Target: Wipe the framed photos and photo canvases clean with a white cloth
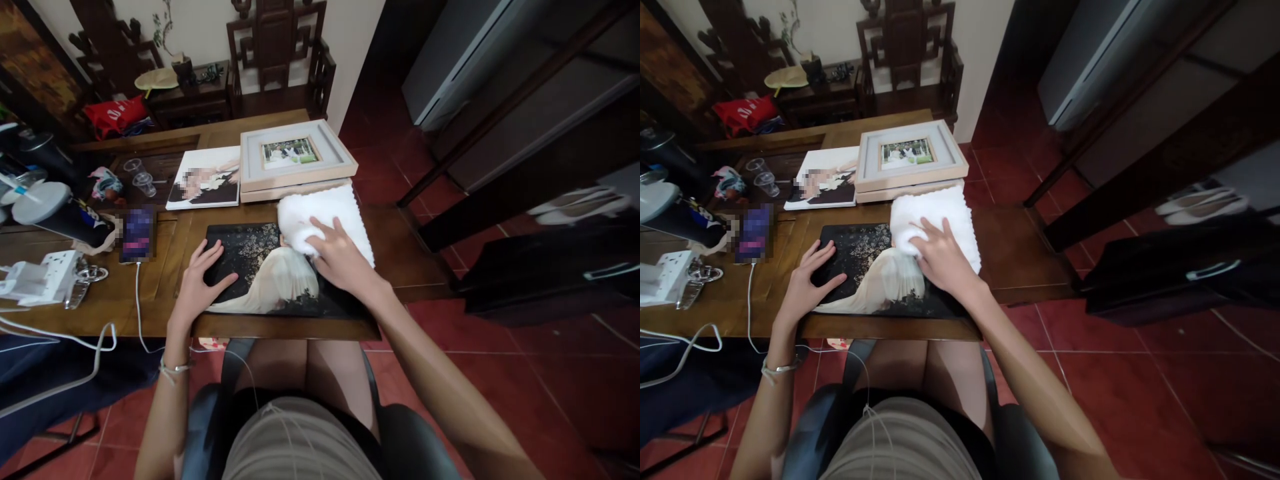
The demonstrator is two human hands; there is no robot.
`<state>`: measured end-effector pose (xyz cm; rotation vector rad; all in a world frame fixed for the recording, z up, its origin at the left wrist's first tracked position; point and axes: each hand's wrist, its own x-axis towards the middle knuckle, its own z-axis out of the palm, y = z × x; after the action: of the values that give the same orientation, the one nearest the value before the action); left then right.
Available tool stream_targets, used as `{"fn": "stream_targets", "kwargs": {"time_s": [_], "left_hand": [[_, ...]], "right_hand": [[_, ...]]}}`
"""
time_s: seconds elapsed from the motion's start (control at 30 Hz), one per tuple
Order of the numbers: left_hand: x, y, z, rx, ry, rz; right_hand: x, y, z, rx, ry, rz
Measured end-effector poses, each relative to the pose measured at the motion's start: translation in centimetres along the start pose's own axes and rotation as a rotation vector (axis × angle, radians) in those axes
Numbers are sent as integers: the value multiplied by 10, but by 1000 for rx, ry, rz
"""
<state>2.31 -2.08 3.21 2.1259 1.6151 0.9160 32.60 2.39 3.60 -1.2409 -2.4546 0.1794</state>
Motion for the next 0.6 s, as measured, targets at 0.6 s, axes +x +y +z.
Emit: {"fn": "stream_targets", "kwargs": {"time_s": [0.6], "left_hand": [[-4,0,2,-63,-80,-1]], "right_hand": [[-1,-4,-4,92,43,-20]]}}
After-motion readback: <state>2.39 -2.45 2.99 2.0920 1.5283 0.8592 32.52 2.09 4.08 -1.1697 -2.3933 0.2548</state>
